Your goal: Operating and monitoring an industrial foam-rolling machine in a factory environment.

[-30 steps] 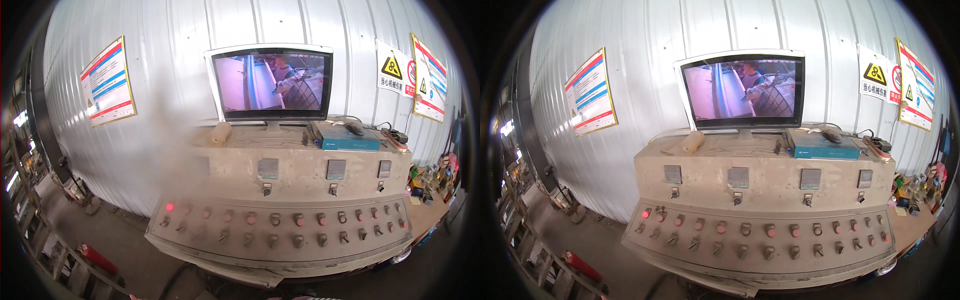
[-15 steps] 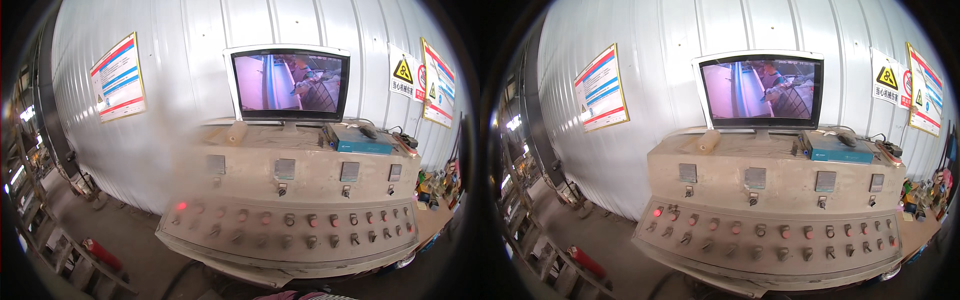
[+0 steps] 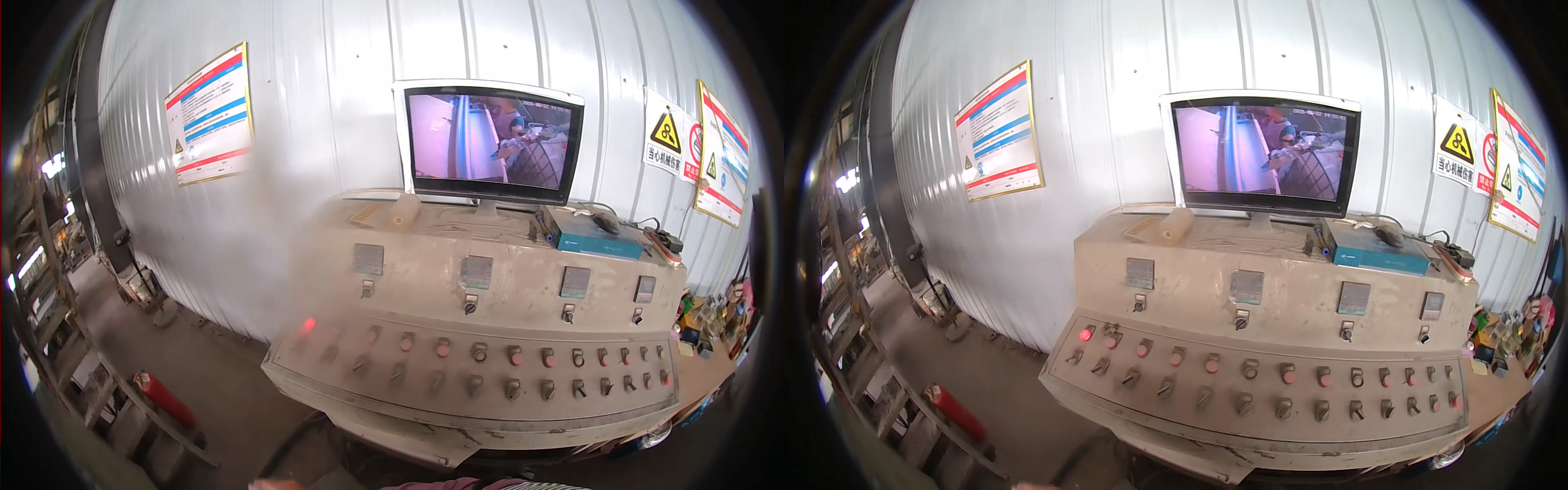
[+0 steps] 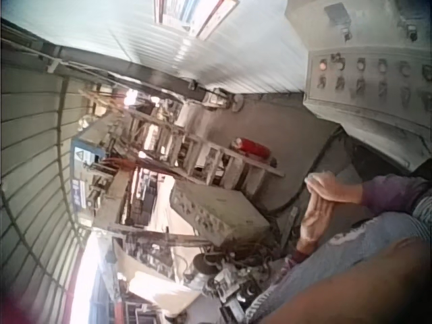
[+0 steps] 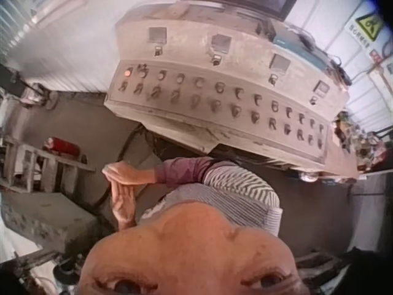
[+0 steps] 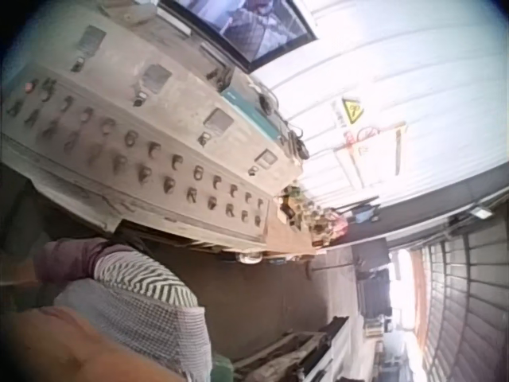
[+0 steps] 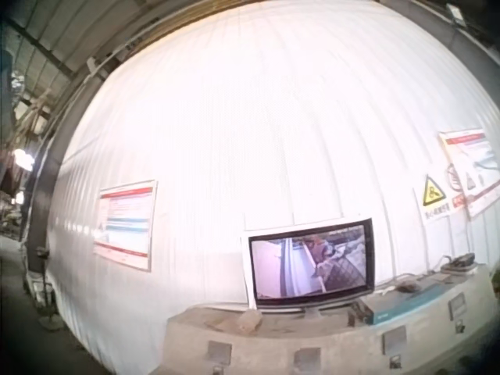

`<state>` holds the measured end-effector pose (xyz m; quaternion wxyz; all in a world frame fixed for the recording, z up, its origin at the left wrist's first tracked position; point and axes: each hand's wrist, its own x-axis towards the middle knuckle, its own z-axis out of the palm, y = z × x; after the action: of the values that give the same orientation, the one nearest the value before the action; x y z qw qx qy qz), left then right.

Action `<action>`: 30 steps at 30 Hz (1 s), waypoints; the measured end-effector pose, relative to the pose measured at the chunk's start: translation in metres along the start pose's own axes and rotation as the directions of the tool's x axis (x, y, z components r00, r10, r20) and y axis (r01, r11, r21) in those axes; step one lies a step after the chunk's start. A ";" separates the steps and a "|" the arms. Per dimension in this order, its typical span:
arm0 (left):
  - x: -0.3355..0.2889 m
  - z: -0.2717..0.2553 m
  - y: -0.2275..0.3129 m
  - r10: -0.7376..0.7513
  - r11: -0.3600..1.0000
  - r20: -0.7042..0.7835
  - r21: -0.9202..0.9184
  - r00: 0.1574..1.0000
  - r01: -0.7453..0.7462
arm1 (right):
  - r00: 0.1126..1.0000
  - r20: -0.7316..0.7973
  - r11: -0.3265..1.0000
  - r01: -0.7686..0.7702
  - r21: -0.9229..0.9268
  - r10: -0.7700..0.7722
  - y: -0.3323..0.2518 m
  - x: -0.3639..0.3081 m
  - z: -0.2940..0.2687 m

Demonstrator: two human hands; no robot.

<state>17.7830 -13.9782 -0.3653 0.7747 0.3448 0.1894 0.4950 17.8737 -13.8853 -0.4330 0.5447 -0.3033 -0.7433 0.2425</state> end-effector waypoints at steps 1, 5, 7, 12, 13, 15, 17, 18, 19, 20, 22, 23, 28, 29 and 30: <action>-0.002 0.010 0.006 0.034 0.994 0.026 0.100 0.999 -0.037 | 1.000 0.009 1.000 -0.001 0.007 0.001 -0.003 0.008 0.001; -0.017 -0.030 0.016 -0.017 1.000 -0.465 -0.001 0.885 0.019 | 0.985 0.102 0.982 -0.148 0.115 0.136 -0.003 0.005 0.009; -0.013 -0.051 0.009 0.018 1.000 -0.373 -0.016 0.928 -0.026 | 0.972 0.195 0.985 0.151 -0.087 -0.131 -0.006 -0.023 0.051; 0.001 -0.109 0.002 0.104 0.958 -0.722 0.257 0.684 0.126 | 0.898 0.133 0.666 -0.404 0.627 0.420 -0.065 -0.015 0.044; -0.001 -0.118 0.003 0.165 0.831 -0.542 0.526 0.824 0.180 | 0.823 0.183 0.461 -0.469 0.753 0.538 -0.073 -0.014 0.044; 0.001 -0.100 0.004 0.181 0.951 -0.464 0.307 0.867 -0.034 | 0.771 0.195 0.379 -0.495 0.782 0.606 -0.081 -0.013 0.048; 0.015 -0.015 0.016 0.237 0.956 -0.654 0.024 0.719 -0.293 | 0.777 0.089 0.552 -0.517 0.654 0.623 -0.086 -0.007 0.050; 0.014 -0.020 0.016 0.236 0.956 -0.656 0.023 0.717 -0.293 | 0.788 0.041 0.655 -0.538 0.530 0.615 -0.090 -0.004 0.053; 0.013 -0.032 0.015 0.227 0.965 -0.687 0.062 0.690 -0.257 | 0.794 0.006 0.734 -0.564 0.377 0.607 -0.093 -0.003 0.057; 0.012 -0.045 0.015 0.222 0.971 -0.717 0.097 0.661 -0.220 | 0.797 -0.003 0.777 -0.588 0.223 0.604 -0.094 -0.004 0.064; 0.006 -0.068 0.014 0.234 0.972 -0.730 0.168 0.643 -0.163 | 0.816 0.081 0.820 -0.573 -0.016 0.572 -0.080 -0.010 0.084; 0.002 -0.077 0.016 0.247 0.968 -0.718 0.210 0.651 -0.135 | 0.812 0.088 0.816 -0.578 -0.017 0.577 -0.076 -0.014 0.090; -0.034 -0.123 0.032 0.348 0.910 -0.680 0.410 0.646 -0.059 | 0.988 0.145 0.998 0.044 0.055 -0.052 -0.075 -0.030 0.124; -0.048 -0.138 0.038 0.382 0.880 -0.665 0.473 0.642 -0.035 | 0.988 0.148 0.998 0.045 0.050 -0.052 -0.080 -0.030 0.132; -0.064 -0.155 0.046 0.425 0.835 -0.647 0.550 0.632 0.001 | 0.970 0.223 0.986 0.065 0.154 -0.098 -0.088 -0.028 0.139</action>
<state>17.6277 -13.9693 -0.4422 0.4425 0.3193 0.5685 0.6157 17.7301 -13.9712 -0.4307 0.4853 -0.2019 -0.7935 0.3068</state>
